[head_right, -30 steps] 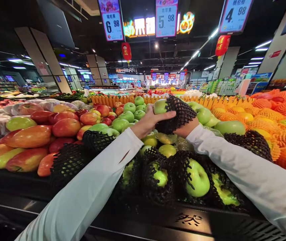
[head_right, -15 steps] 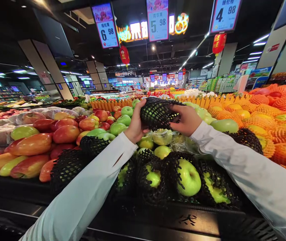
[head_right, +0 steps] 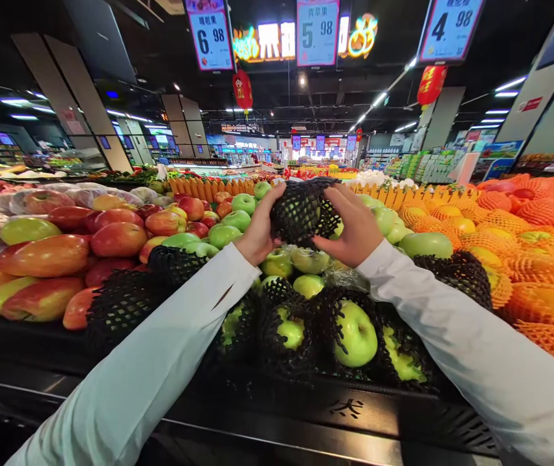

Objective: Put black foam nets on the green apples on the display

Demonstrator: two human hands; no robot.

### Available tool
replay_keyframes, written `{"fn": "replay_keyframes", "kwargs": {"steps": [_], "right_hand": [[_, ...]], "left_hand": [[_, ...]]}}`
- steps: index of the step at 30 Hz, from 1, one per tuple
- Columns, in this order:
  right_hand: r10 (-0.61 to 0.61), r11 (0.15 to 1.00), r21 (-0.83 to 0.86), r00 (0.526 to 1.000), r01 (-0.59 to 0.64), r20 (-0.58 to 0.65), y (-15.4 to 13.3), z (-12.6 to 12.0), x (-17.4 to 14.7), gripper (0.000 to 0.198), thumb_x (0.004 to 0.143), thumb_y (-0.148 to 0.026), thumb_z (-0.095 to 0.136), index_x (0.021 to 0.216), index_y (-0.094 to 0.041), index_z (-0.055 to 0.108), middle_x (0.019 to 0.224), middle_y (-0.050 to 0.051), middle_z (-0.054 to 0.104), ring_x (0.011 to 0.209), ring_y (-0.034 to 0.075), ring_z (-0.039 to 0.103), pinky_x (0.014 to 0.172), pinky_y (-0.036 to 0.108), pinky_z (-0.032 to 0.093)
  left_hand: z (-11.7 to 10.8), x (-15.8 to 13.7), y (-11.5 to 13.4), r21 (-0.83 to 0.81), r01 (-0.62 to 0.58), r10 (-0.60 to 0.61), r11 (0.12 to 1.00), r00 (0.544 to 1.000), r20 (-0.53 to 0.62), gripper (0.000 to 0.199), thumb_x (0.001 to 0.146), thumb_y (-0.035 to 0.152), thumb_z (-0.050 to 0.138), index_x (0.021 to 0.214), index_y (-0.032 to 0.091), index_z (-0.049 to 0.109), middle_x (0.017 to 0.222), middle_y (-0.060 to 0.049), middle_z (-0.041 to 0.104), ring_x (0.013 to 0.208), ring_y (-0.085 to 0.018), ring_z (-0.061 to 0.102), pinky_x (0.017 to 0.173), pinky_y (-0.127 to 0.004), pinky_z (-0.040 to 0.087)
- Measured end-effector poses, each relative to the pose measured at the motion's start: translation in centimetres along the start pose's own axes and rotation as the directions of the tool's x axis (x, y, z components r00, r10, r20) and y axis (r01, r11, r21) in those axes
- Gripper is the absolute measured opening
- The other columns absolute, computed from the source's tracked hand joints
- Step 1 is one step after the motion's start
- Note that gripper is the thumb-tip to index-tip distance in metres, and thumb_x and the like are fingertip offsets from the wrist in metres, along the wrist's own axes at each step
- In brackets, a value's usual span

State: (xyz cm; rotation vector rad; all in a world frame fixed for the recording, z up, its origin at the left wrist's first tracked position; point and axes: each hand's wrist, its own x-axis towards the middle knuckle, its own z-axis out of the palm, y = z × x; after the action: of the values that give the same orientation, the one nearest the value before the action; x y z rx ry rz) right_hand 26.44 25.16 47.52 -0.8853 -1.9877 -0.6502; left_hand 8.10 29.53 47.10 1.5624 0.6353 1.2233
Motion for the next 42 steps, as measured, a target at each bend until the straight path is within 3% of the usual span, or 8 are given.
{"fn": "replay_keyframes", "kwargs": {"steps": [4, 9, 13, 17, 25, 30, 36, 42], "right_hand": [[0.078, 0.997, 0.004, 0.992, -0.079, 0.097, 0.9, 1.8, -0.7, 0.086, 0.073, -0.054, 0.069, 0.144, -0.014, 0.041, 0.139, 0.020, 0.052, 0.130, 0.036, 0.052, 0.104, 0.058, 0.053], [0.136, 0.984, 0.098, 0.979, -0.152, 0.152, 2.0, 1.8, -0.8, 0.099, 0.071, -0.060, 0.071, 0.149, -0.015, 0.032, 0.143, 0.020, 0.048, 0.122, 0.033, 0.057, 0.087, 0.047, 0.062], [0.219, 0.956, 0.161, 0.961, -0.246, 0.171, 2.9, 1.5, -0.7, 0.097, 0.068, -0.062, 0.072, 0.144, -0.013, 0.038, 0.130, 0.018, 0.057, 0.104, 0.027, 0.064, 0.071, 0.037, 0.063], [0.325, 0.929, 0.132, 0.932, -0.347, 0.164, 3.3, 2.1, -0.8, 0.087, 0.066, -0.067, 0.072, 0.130, -0.013, 0.048, 0.110, 0.015, 0.064, 0.089, 0.025, 0.065, 0.075, 0.041, 0.061], [0.334, 0.939, 0.066, 0.941, -0.337, 0.051, 3.6, 3.0, -0.7, 0.076, 0.061, -0.073, 0.075, 0.107, -0.015, 0.057, 0.105, 0.014, 0.064, 0.101, 0.029, 0.062, 0.094, 0.050, 0.055], [0.375, 0.895, 0.215, 0.920, -0.390, 0.111, 4.5, 3.3, -0.9, 0.086, 0.057, -0.069, 0.081, 0.118, -0.015, 0.053, 0.110, 0.013, 0.066, 0.098, 0.028, 0.065, 0.091, 0.048, 0.058], [0.326, 0.926, 0.179, 0.943, -0.332, 0.061, 4.3, 2.9, -0.9, 0.084, 0.063, -0.065, 0.080, 0.127, -0.019, 0.052, 0.114, 0.010, 0.066, 0.105, 0.027, 0.065, 0.096, 0.047, 0.058], [0.344, 0.926, 0.107, 0.925, -0.362, 0.158, 3.5, 1.5, -0.4, 0.078, 0.063, -0.062, 0.082, 0.118, -0.013, 0.059, 0.114, 0.014, 0.065, 0.108, 0.029, 0.063, 0.101, 0.050, 0.055]], "left_hand": [[0.0, -0.2, -0.4, -0.014, 0.056, -0.054, 0.998, 0.988, 0.141, 0.064, 0.077, 0.083, 0.054, 0.094, 0.023, 0.070, 0.079, -0.008, 0.068, 0.077, -0.025, 0.069, 0.065, -0.042, 0.059], [-0.9, 0.1, -0.7, 0.227, -0.011, -0.011, 0.974, 0.995, 0.094, 0.066, 0.076, 0.087, 0.051, 0.072, 0.022, 0.065, 0.062, -0.004, 0.056, 0.075, -0.024, 0.066, 0.077, -0.047, 0.059], [-1.4, 0.1, -0.1, 0.469, -0.223, 0.257, 0.854, 0.966, -0.010, 0.049, 0.086, 0.069, 0.055, 0.076, 0.021, 0.063, 0.079, -0.005, 0.062, 0.091, -0.022, 0.064, 0.089, -0.041, 0.055], [-1.3, -0.1, 0.3, 0.562, -0.383, 0.460, 0.733, 0.888, 0.005, 0.013, 0.086, 0.030, 0.065, 0.094, 0.021, 0.059, 0.111, -0.006, 0.063, 0.098, -0.015, 0.060, 0.080, -0.027, 0.054], [-0.8, -0.2, 0.2, 0.333, -0.325, 0.323, 0.885, 0.944, 0.063, 0.019, 0.079, 0.019, 0.070, 0.092, 0.022, 0.057, 0.115, -0.005, 0.059, 0.077, -0.012, 0.057, 0.070, -0.030, 0.056], [-0.6, -0.2, 0.2, 0.286, -0.275, 0.288, 0.918, 0.958, -0.004, 0.025, 0.077, 0.025, 0.075, 0.095, 0.024, 0.057, 0.104, -0.004, 0.059, 0.080, -0.013, 0.058, 0.070, -0.030, 0.056], [-0.6, 0.2, 0.1, 0.340, -0.268, 0.284, 0.902, 0.959, 0.003, 0.021, 0.078, 0.026, 0.075, 0.078, 0.021, 0.055, 0.093, -0.002, 0.062, 0.080, -0.013, 0.058, 0.074, -0.030, 0.054], [-0.8, 0.8, -0.3, 0.385, -0.342, 0.360, 0.857, 0.933, 0.026, 0.025, 0.077, 0.025, 0.080, 0.077, 0.019, 0.055, 0.084, 0.000, 0.059, 0.092, -0.014, 0.059, 0.085, -0.028, 0.049]]}}
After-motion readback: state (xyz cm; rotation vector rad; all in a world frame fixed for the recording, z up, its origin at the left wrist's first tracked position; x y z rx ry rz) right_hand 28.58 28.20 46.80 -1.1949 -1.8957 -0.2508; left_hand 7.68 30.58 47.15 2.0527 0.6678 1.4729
